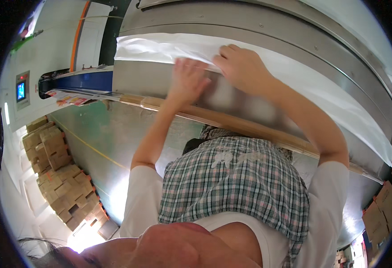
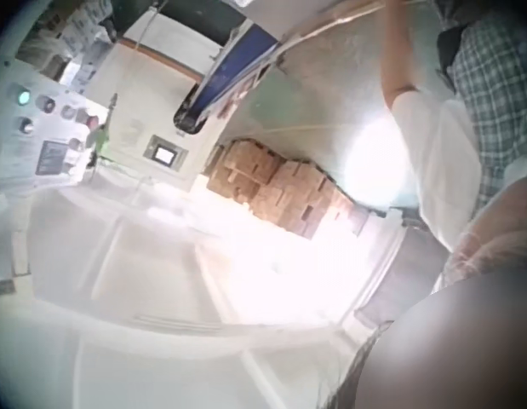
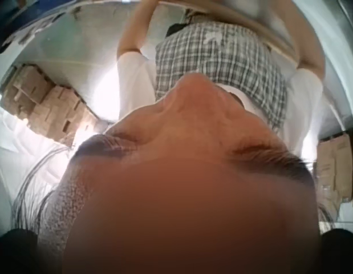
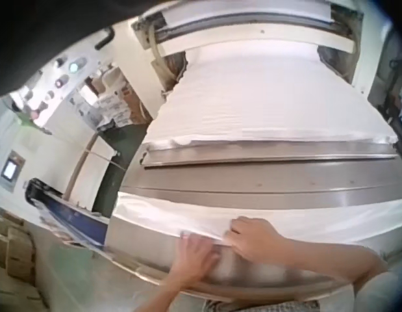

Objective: The person is manually handling and stacking large sheets of paper coming from a processing machine.

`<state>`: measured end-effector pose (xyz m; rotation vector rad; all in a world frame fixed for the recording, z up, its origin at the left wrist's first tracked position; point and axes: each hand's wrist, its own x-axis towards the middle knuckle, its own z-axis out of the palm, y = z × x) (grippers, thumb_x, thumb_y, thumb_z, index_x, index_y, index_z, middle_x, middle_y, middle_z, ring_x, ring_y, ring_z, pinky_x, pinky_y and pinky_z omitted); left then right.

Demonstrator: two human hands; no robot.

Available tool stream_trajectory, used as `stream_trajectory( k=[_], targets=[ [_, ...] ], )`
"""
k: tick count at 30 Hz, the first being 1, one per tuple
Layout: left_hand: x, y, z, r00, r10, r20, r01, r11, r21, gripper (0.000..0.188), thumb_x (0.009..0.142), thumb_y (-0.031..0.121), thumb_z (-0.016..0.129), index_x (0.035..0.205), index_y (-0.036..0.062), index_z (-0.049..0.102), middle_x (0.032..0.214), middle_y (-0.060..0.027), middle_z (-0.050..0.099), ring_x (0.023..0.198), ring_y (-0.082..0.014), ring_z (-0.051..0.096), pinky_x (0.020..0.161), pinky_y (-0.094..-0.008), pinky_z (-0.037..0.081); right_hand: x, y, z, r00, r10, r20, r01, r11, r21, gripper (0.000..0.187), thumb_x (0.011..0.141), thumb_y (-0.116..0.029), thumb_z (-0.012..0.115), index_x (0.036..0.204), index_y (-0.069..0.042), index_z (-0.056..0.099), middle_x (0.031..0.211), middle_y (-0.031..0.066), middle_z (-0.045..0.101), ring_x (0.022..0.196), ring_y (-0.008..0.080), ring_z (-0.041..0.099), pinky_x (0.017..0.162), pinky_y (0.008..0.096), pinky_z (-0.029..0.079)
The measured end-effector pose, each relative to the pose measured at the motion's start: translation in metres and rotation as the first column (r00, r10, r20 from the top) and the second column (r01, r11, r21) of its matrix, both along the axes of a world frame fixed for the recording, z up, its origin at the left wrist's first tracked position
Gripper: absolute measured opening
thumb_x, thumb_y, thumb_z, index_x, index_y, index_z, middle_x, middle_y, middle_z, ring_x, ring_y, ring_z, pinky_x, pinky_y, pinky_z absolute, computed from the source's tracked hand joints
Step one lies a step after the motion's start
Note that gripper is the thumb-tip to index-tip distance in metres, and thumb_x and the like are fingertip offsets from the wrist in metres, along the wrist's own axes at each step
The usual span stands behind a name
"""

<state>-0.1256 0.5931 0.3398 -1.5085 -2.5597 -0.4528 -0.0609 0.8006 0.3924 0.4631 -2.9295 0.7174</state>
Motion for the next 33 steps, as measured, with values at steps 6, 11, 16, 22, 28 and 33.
stream_trajectory(
  k=[6, 11, 16, 22, 28, 33],
  targets=[
    [-0.182, -0.125, -0.038, 0.846, 0.393, -0.360, -0.459, 0.880, -0.119, 0.032, 0.081, 0.036, 0.052, 0.103, 0.0127, 0.057, 0.103, -0.0132, 0.054, 0.099, -0.0331, 0.047, 0.088, -0.0585, 0.031, -0.007, -0.021, -0.015, 0.971, -0.056, -0.233, 0.061, 0.998, 0.012, 0.014, 0.065, 0.000, 0.058, 0.076, -0.006, 0.053, 0.087, 0.0051, 0.052, 0.080, 0.0217, 0.051, 0.060, 0.0312, 0.047],
    [-0.281, -0.192, -0.014, 0.647, 0.675, -0.354, -0.712, 0.701, 0.036, 0.033, 0.080, 0.035, 0.056, 0.103, 0.0107, 0.058, 0.104, -0.0096, 0.057, 0.102, -0.0287, 0.050, 0.081, -0.0509, 0.040, -0.018, -0.032, -0.023, 0.974, -0.111, -0.196, 0.126, 0.990, 0.065, 0.016, 0.062, -0.001, 0.058, 0.076, -0.007, 0.053, 0.088, 0.0045, 0.052, 0.082, 0.0222, 0.051, 0.062, 0.0304, 0.048],
    [-0.209, -0.051, 0.079, 0.978, 0.119, 0.171, -0.132, 0.989, 0.065, 0.030, 0.077, 0.027, 0.063, 0.098, 0.0065, 0.059, 0.100, -0.0123, 0.059, 0.098, -0.0287, 0.054, 0.082, -0.0362, 0.044, -0.021, -0.040, -0.029, 0.964, -0.188, -0.189, 0.206, 0.975, 0.081, 0.015, 0.063, -0.001, 0.057, 0.076, -0.007, 0.053, 0.088, 0.0046, 0.051, 0.084, 0.0222, 0.050, 0.065, 0.0304, 0.048],
    [-0.138, -0.006, 0.066, 0.930, -0.196, 0.313, 0.233, 0.969, -0.085, 0.027, 0.076, 0.028, 0.063, 0.088, 0.0055, 0.056, 0.104, -0.0111, 0.052, 0.090, -0.0295, 0.053, 0.075, -0.0385, 0.044, -0.016, -0.050, -0.018, 0.949, -0.220, -0.224, 0.244, 0.966, 0.082, 0.012, 0.063, -0.002, 0.056, 0.075, -0.005, 0.053, 0.088, 0.0071, 0.052, 0.083, 0.0234, 0.050, 0.068, 0.0311, 0.047],
    [-0.222, -0.124, 0.063, 0.985, 0.136, -0.106, -0.159, 0.953, -0.257, 0.030, 0.073, 0.031, 0.066, 0.085, 0.0053, 0.056, 0.086, -0.0095, 0.056, 0.084, -0.0274, 0.055, 0.070, -0.0377, 0.045, -0.010, -0.050, -0.024, 0.932, -0.266, -0.247, 0.284, 0.958, 0.042, 0.012, 0.063, -0.002, 0.057, 0.074, -0.005, 0.052, 0.088, 0.0077, 0.052, 0.083, 0.0241, 0.050, 0.068, 0.0314, 0.047],
    [-0.206, -0.119, 0.115, 0.991, 0.135, 0.003, -0.134, 0.985, -0.111, 0.040, 0.069, 0.022, 0.071, 0.100, 0.0040, 0.053, 0.105, -0.0124, 0.053, 0.097, -0.0304, 0.053, 0.083, -0.0378, 0.043, -0.020, -0.049, -0.032, 0.937, -0.248, -0.247, 0.244, 0.969, -0.046, 0.013, 0.062, -0.002, 0.057, 0.074, -0.005, 0.052, 0.088, 0.0063, 0.053, 0.083, 0.0239, 0.051, 0.067, 0.0316, 0.047]
  ],
)
